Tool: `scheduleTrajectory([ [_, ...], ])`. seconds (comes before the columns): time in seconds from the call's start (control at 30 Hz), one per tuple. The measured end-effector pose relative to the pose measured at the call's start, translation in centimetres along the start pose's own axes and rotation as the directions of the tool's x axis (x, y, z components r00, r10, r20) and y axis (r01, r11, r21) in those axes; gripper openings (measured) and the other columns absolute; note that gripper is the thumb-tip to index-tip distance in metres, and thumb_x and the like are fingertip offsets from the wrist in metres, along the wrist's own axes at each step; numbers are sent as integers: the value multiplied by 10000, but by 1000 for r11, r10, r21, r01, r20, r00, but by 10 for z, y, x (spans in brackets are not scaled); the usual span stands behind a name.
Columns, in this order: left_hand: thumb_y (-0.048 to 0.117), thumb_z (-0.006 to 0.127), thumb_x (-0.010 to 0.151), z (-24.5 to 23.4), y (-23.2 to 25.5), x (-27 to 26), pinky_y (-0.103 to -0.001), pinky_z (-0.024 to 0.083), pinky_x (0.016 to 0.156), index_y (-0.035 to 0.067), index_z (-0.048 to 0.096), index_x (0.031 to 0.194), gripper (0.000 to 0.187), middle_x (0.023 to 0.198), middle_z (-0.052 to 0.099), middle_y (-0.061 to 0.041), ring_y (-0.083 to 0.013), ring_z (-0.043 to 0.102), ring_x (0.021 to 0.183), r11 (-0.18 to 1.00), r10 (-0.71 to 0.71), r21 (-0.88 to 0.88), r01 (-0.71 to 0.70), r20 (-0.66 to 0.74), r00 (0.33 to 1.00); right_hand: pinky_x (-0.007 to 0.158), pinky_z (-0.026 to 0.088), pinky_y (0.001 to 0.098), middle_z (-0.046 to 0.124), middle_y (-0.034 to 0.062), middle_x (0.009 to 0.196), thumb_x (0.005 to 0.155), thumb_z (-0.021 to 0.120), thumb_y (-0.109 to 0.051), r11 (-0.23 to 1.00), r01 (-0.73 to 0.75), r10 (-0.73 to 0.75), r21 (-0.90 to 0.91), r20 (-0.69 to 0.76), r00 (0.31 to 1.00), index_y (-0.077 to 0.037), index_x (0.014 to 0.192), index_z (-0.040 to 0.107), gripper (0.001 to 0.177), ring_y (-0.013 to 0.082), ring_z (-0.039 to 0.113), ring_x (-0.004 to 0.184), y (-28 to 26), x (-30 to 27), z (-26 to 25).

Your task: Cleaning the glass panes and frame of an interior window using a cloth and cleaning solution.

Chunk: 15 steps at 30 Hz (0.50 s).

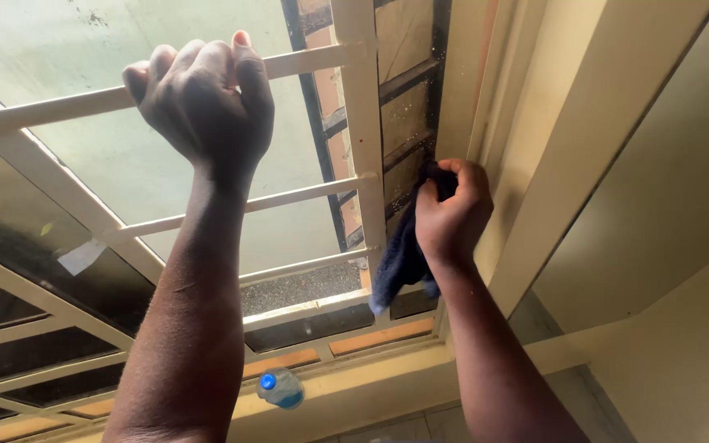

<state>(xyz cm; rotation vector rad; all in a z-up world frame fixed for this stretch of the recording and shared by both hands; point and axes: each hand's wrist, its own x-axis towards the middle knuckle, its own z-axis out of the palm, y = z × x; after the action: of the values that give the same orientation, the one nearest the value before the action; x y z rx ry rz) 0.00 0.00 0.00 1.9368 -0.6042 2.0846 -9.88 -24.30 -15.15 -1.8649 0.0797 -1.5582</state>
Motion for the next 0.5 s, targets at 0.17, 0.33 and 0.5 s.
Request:
scheduleTrajectory([
  [0.17,201,538,1021,-4,4,2,-392,354,858,176,649,712,329,701,639,15,-185,486,677,1000,5,-11,-5,0,1000,862,560,447,667,177,996,811,683,39,995,88,-89,49,18,996,-15,1016,639,217,382,684,959,-16,-15,9],
  [0.33,206,570,1035,-5,2,1,-395,353,838,178,651,716,331,662,617,12,-198,475,657,1000,8,-11,-8,2,1000,860,571,442,684,165,1003,796,675,36,993,77,-83,87,64,995,-34,1008,657,224,368,695,962,-4,-15,9],
  [0.5,205,564,1034,-9,8,3,-393,354,854,176,649,724,323,683,625,14,-197,495,700,1000,-4,-13,4,8,1000,893,560,448,686,174,1001,819,683,41,997,75,-74,12,-19,997,-8,1023,661,211,381,689,978,-4,7,1],
])
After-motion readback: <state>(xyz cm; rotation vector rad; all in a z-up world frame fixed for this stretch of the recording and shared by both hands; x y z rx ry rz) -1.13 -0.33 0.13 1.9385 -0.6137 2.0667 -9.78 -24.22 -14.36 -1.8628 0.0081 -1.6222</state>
